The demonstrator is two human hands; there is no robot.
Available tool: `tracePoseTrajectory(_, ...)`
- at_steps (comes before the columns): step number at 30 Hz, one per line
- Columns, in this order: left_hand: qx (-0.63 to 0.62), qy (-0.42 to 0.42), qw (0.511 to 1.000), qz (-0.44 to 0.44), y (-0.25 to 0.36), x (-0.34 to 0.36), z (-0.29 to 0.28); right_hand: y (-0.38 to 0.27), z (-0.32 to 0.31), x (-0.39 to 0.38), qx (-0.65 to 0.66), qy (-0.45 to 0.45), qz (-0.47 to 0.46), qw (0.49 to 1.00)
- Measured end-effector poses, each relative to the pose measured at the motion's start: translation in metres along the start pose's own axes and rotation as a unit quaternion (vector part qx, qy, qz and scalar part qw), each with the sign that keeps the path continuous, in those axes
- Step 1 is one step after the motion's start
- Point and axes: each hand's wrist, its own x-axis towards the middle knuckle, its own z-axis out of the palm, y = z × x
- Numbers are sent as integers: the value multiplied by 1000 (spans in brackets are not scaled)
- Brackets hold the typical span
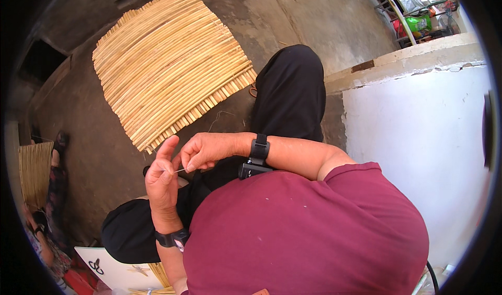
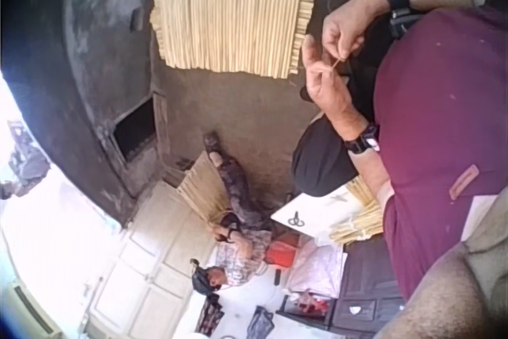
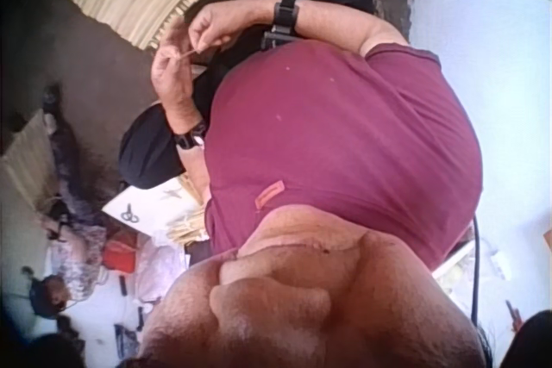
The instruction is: The person weaves a straw mat by hand, threading string around wooden slats to connect them into a continuous panel, then uses scissors to trim the thread.
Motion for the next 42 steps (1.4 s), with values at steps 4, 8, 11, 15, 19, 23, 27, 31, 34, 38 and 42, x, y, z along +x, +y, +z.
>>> tracePoseTrajectory(4,12,2,999,31,2,11,-5,32,-30,3,-154,137,32,978)
tracePoseTrajectory(8,119,97,988,25,-3,17,-18,64,-72,-1,-110,281,131,944)
tracePoseTrajectory(11,277,172,945,35,-15,26,-20,73,-95,-14,48,383,79,919)
tracePoseTrajectory(15,717,43,674,172,-17,51,-7,88,-138,-40,360,481,-30,799)
tracePoseTrajectory(19,822,11,564,79,-35,78,3,89,-178,-65,377,632,-137,663)
tracePoseTrajectory(23,846,21,527,78,-53,82,-6,41,-175,-80,274,582,-141,753)
tracePoseTrajectory(27,852,30,512,100,-64,84,-11,27,-196,-92,194,544,-152,802)
tracePoseTrajectory(31,863,51,492,107,-68,89,-12,31,-206,-87,138,547,-142,813)
tracePoseTrajectory(34,878,71,445,162,-77,90,-19,22,-193,-80,73,555,-169,811)
tracePoseTrajectory(38,880,88,434,170,-75,90,-21,25,-191,-71,71,570,-184,798)
tracePoseTrajectory(42,863,96,466,172,-76,92,-14,30,-194,-77,45,550,-181,814)
